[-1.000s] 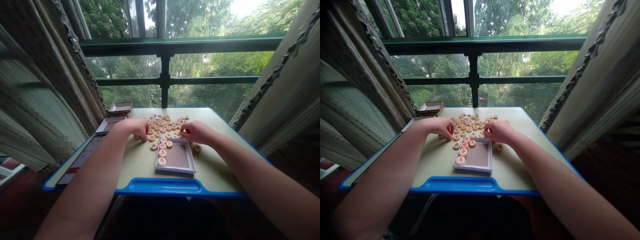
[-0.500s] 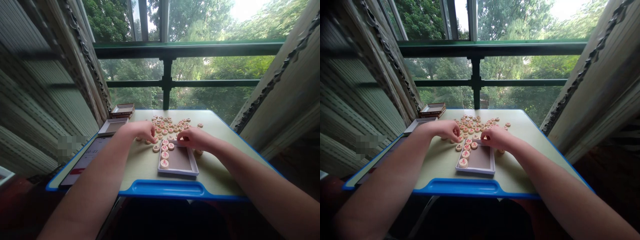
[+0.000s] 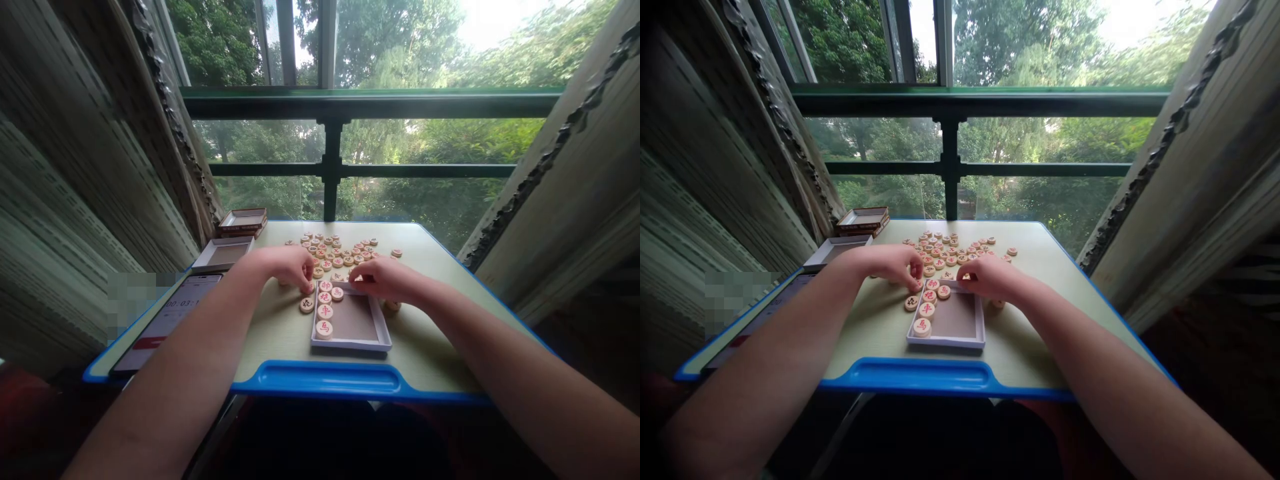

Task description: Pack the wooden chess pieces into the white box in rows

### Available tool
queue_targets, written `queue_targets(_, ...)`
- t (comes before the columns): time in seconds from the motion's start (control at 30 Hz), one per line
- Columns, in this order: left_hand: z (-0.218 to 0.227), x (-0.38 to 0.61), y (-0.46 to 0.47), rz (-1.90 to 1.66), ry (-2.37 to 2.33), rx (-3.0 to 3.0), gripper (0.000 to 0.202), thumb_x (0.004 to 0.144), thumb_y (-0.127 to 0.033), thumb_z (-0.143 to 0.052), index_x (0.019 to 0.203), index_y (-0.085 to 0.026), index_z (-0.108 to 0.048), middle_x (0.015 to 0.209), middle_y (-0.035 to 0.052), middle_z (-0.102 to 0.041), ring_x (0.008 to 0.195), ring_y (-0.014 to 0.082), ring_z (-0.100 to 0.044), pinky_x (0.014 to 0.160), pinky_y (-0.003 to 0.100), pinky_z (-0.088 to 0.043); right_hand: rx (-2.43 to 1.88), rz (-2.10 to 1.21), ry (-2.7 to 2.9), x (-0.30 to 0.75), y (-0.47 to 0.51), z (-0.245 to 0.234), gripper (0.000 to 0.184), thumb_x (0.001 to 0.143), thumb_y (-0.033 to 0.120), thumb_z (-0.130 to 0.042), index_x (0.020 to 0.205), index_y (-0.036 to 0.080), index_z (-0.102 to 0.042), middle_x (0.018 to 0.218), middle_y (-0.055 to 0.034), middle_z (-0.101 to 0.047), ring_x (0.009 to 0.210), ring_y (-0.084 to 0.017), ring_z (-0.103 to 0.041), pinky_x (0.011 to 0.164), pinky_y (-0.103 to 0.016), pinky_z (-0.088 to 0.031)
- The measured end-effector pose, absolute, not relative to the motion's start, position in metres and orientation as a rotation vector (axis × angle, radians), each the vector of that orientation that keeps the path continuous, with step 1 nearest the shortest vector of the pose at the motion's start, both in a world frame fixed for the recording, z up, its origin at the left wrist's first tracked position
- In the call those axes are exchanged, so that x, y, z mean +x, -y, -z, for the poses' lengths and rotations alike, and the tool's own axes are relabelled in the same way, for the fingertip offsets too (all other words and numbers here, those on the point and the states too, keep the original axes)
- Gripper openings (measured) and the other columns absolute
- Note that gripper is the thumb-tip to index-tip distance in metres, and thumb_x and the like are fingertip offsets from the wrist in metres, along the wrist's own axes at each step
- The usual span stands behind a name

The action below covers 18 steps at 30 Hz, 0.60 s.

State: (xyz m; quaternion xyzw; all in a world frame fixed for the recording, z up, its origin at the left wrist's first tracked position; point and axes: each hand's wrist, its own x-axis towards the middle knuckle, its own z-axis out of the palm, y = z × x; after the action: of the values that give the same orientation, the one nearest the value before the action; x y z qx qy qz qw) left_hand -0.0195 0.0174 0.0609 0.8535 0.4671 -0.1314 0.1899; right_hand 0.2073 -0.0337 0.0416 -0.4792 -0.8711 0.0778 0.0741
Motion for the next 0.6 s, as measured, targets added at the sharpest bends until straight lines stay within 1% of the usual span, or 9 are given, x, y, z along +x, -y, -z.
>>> queue_targets(0.07, -0.062, -0.019, -0.017, 0.363, -1.249, 2.406, 0.042, 0.058, -0.041, -0.066, 0.095, -0.022, -0.067, 0.098, 0.0018, -0.067, 0.08, 0.0159, -0.057, 0.063, 0.02, -0.043, -1.429, -0.227, 2.62, 0.208, 0.034, -0.042, 0.015, 0.078, 0.021, -0.057, 0.083, 0.022, -0.071, 0.076, -0.0004, -0.069, 0.066, -0.013, -0.059, 0.058, -0.02, -0.039)
queue_targets(0.13, -0.065, -0.021, -0.017, 0.335, -1.181, 2.417, 0.041, 0.06, -0.031, -0.063, 0.1, -0.024, -0.067, 0.102, 0.0003, -0.066, 0.082, 0.0149, -0.057, 0.065, 0.019, -0.043, -1.43, -0.225, 2.62, 0.208, 0.034, -0.042, 0.014, 0.078, 0.021, -0.057, 0.082, 0.022, -0.07, 0.076, -0.0006, -0.069, 0.065, -0.013, -0.059, 0.058, -0.021, -0.039)
queue_targets(0.23, -0.072, -0.026, -0.016, 0.253, -1.197, 2.408, 0.042, 0.061, -0.023, -0.057, 0.102, -0.025, -0.067, 0.103, -0.0005, -0.065, 0.079, 0.014, -0.057, 0.063, 0.018, -0.041, -1.438, -0.242, 2.609, 0.208, 0.034, -0.042, 0.014, 0.078, 0.022, -0.057, 0.083, 0.022, -0.07, 0.078, -0.0013, -0.069, 0.066, -0.013, -0.059, 0.058, -0.021, -0.039)
queue_targets(0.33, -0.076, -0.035, -0.016, 0.24, -1.405, 2.336, 0.034, 0.06, -0.026, -0.058, 0.092, -0.02, -0.068, 0.091, 0.002, -0.067, 0.073, 0.0148, -0.057, 0.056, 0.019, -0.039, -1.448, -0.249, 2.599, 0.207, 0.035, -0.043, 0.014, 0.078, 0.023, -0.057, 0.084, 0.022, -0.07, 0.079, -0.0016, -0.069, 0.068, -0.014, -0.059, 0.058, -0.022, -0.039)
queue_targets(0.43, -0.075, -0.043, -0.017, 0.359, -1.616, 2.248, 0.03, 0.056, -0.032, -0.065, 0.083, -0.017, -0.067, 0.078, 0.0037, -0.067, 0.067, 0.016, -0.056, 0.053, 0.022, -0.037, -1.453, -0.234, 2.606, 0.207, 0.035, -0.044, 0.014, 0.078, 0.022, -0.057, 0.083, 0.022, -0.07, 0.077, -0.0014, -0.068, 0.065, -0.013, -0.058, 0.058, -0.022, -0.039)
queue_targets(0.5, -0.072, -0.046, -0.018, 0.423, -1.655, 2.218, 0.032, 0.054, -0.033, -0.068, 0.081, -0.017, -0.066, 0.074, 0.0035, -0.066, 0.063, 0.0159, -0.055, 0.051, 0.023, -0.037, -1.452, -0.234, 2.606, 0.207, 0.035, -0.044, 0.014, 0.078, 0.023, -0.057, 0.084, 0.022, -0.069, 0.077, -0.0014, -0.068, 0.066, -0.013, -0.058, 0.058, -0.022, -0.038)
queue_targets(0.6, -0.07, -0.045, -0.018, 0.457, -1.632, 2.187, 0.032, 0.055, -0.037, -0.068, 0.08, -0.017, -0.065, 0.069, 0.0035, -0.065, 0.057, 0.0149, -0.052, 0.049, 0.024, -0.035, -1.47, -0.262, 2.6, 0.207, 0.036, -0.044, 0.016, 0.08, 0.026, -0.055, 0.087, 0.022, -0.069, 0.075, -0.0013, -0.067, 0.063, -0.013, -0.057, 0.056, -0.022, -0.038)
